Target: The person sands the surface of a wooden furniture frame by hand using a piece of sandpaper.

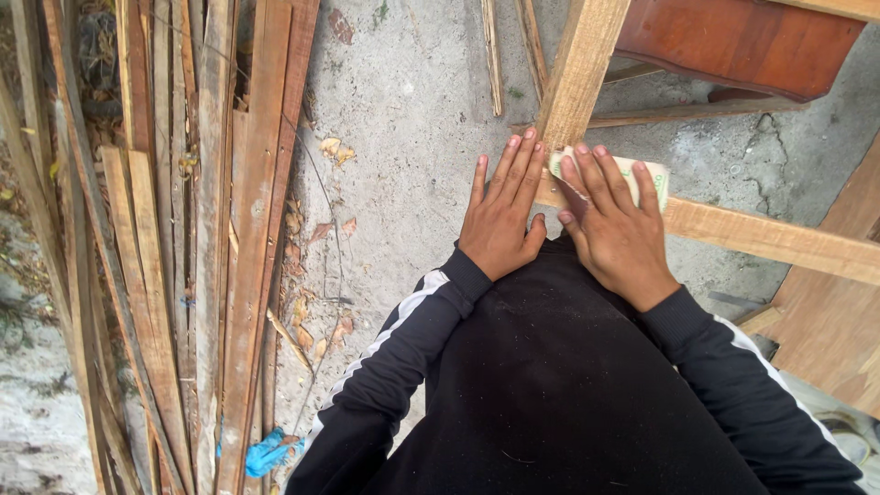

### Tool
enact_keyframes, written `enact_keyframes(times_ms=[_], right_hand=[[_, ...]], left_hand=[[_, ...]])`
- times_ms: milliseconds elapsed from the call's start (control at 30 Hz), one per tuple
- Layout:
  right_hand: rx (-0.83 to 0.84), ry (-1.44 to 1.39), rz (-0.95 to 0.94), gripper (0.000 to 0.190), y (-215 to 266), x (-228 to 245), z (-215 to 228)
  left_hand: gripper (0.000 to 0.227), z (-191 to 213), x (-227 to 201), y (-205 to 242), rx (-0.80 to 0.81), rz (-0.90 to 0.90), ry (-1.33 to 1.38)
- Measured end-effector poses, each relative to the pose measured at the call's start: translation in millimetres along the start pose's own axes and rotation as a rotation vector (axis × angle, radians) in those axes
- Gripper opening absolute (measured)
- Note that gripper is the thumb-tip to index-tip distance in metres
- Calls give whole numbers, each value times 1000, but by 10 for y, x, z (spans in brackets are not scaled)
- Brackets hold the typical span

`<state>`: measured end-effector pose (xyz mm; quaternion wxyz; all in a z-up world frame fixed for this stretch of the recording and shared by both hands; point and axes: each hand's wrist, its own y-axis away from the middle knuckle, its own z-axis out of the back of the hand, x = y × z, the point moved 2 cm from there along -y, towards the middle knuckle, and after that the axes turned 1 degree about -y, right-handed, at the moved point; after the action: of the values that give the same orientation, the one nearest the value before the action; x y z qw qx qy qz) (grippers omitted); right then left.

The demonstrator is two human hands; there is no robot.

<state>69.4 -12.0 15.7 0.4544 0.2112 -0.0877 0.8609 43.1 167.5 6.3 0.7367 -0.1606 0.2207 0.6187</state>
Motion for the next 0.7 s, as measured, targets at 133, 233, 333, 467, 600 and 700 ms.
enact_keyframes(times_ms=[133, 233, 333, 467, 600, 700], right_hand=[[-49, 39, -109, 62, 79, 12, -2], [-67, 69, -124, 62, -15, 127, -174], [-39, 33, -117, 62, -50, 139, -178], [-65, 53, -191, 62, 39, 113, -70], [-24, 59, -123, 62, -87, 271, -213], [-26, -41, -140, 61, -38, 218, -150]], left_hand=[[95, 13, 82, -57, 29, -59, 62], [94, -31, 108, -60, 24, -77, 91], [93, -31, 133, -100, 43, -74, 102], [96, 12, 146, -99, 84, -73, 118], [96, 16, 163, -92, 80, -64, 169], [95, 48, 124, -106, 73, -72, 110]])
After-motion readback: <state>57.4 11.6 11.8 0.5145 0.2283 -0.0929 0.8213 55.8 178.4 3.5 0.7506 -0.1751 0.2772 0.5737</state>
